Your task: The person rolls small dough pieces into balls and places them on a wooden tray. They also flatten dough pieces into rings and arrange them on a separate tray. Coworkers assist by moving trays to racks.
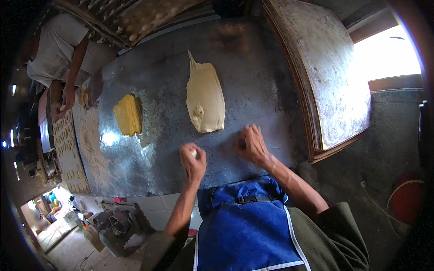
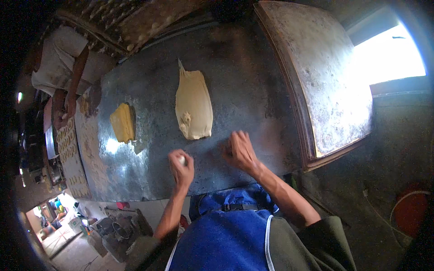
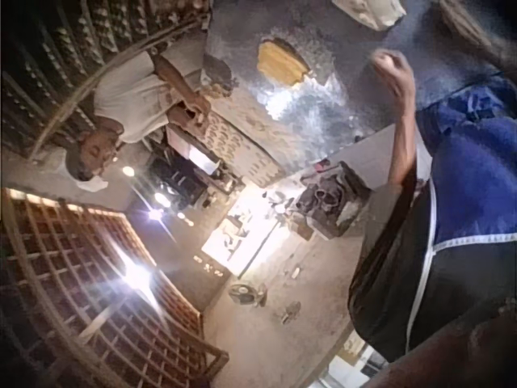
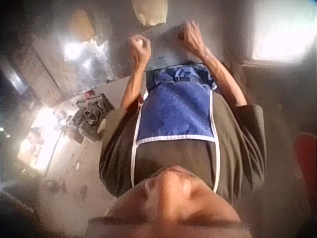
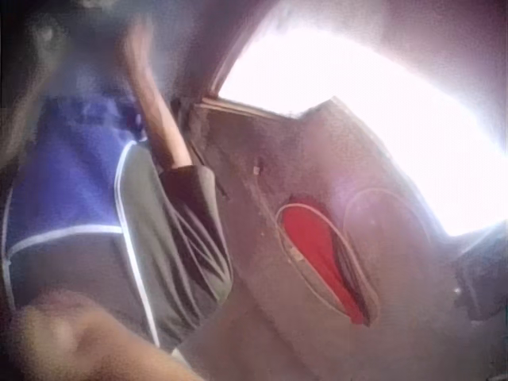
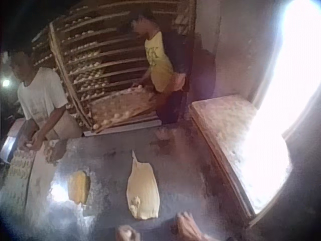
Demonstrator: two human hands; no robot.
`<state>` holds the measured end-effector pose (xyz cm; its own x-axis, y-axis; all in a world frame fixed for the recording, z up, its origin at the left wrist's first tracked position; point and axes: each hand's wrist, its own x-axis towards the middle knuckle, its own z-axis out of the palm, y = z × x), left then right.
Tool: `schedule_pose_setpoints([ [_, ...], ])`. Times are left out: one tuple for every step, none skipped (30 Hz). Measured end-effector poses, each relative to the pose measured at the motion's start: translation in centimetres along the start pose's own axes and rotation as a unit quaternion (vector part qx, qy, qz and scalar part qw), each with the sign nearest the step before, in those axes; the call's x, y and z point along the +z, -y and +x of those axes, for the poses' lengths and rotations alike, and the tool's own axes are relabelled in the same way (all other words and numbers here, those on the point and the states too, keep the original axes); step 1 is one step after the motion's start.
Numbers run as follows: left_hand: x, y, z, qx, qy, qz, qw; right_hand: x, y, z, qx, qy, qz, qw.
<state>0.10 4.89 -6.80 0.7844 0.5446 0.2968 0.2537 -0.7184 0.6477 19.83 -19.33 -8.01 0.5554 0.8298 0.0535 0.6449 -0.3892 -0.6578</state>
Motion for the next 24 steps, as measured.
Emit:
schedule_pose_setpoints([
  [-0.1,-0.1,-0.1,0.091,0.034,-0.008,0.995,0.1,-1.0,-0.2,-0.033,-0.031,0.032,0.998],
  [-0.4,0.0,0.1,0.069,0.053,0.009,0.996,-0.3,-2.3,-0.8,-0.085,-0.064,0.070,0.992],
  [-0.6,0.0,0.2,0.107,0.046,0.002,0.993,-0.6,-2.5,-0.5,-0.127,-0.105,0.038,0.986],
  [-0.7,0.3,0.4,0.095,0.036,0.026,0.994,-1.5,-2.8,-0.4,-0.141,-0.132,-0.006,0.981],
  [-0.8,0.2,0.3,0.021,0.021,0.031,0.999,-1.6,-2.6,0.3,-0.008,-0.097,-0.160,0.982],
  [-0.6,0.3,0.5,-0.043,-0.014,0.035,0.998,-2.1,-1.7,1.0,-0.016,-0.142,-0.149,0.978],
  [-0.6,0.3,0.3,-0.113,-0.045,0.031,0.992,-2.2,-0.7,1.8,0.008,-0.200,-0.142,0.969],
  [-0.5,0.5,0.0,-0.136,-0.037,-0.014,0.990,-1.7,-0.5,1.4,-0.020,-0.207,-0.128,0.970],
  [-0.6,0.7,-0.5,-0.077,-0.036,0.013,0.996,-1.4,-0.5,1.2,-0.042,-0.195,-0.115,0.973],
  [-0.6,0.9,-1.3,-0.012,-0.009,0.028,1.000,-1.8,-0.1,0.6,-0.061,-0.148,-0.048,0.986],
  [-0.8,1.3,-1.9,0.079,0.019,0.035,0.996,-2.0,-0.8,0.3,-0.093,-0.164,-0.060,0.980],
  [-1.0,1.7,-2.7,0.051,0.019,0.031,0.998,-2.1,-1.6,-0.3,-0.141,-0.183,-0.066,0.971],
  [-1.3,2.2,-3.3,0.087,-0.015,0.002,0.996,-2.1,-2.2,-0.5,-0.201,-0.206,-0.067,0.955],
  [-1.4,2.7,-3.9,0.021,-0.008,0.061,0.998,-2.3,-2.4,-0.6,-0.164,-0.231,-0.090,0.955],
  [-1.6,3.1,-4.3,-0.001,0.008,0.089,0.996,-2.2,-2.5,-0.5,-0.030,-0.222,-0.114,0.968],
  [-1.7,3.4,-4.6,-0.034,0.011,0.114,0.993,-1.9,-2.7,-0.8,-0.019,-0.223,-0.112,0.968],
  [-1.7,3.6,-4.8,-0.081,0.011,0.137,0.987,-1.4,-2.9,-0.9,0.036,-0.218,-0.108,0.969],
  [-2.0,3.6,-4.9,-0.096,0.025,0.104,0.990,-1.4,-3.1,-1.5,-0.012,-0.218,-0.084,0.972],
  [-2.3,3.4,-4.8,-0.046,0.019,0.109,0.993,-1.0,-3.1,-1.9,-0.047,-0.178,-0.056,0.981],
  [-2.9,3.0,-4.6,-0.012,0.035,0.118,0.992,-1.3,-3.3,-2.6,-0.058,-0.163,-0.041,0.984],
  [-3.5,2.6,-4.2,0.044,0.052,0.122,0.990,-1.4,-3.0,-3.1,-0.011,-0.174,-0.067,0.982],
  [-4.5,2.1,-3.7,0.059,0.062,0.095,0.992,-1.8,-3.0,-3.8,0.014,-0.183,-0.093,0.979],
  [-5.5,1.5,-3.0,0.031,0.125,0.098,0.987,-2.3,-2.8,-4.3,0.049,-0.216,-0.118,0.968],
  [-6.6,0.9,-2.0,0.036,0.166,0.089,0.981,-2.6,-2.5,-4.7,0.092,-0.200,-0.118,0.968],
])
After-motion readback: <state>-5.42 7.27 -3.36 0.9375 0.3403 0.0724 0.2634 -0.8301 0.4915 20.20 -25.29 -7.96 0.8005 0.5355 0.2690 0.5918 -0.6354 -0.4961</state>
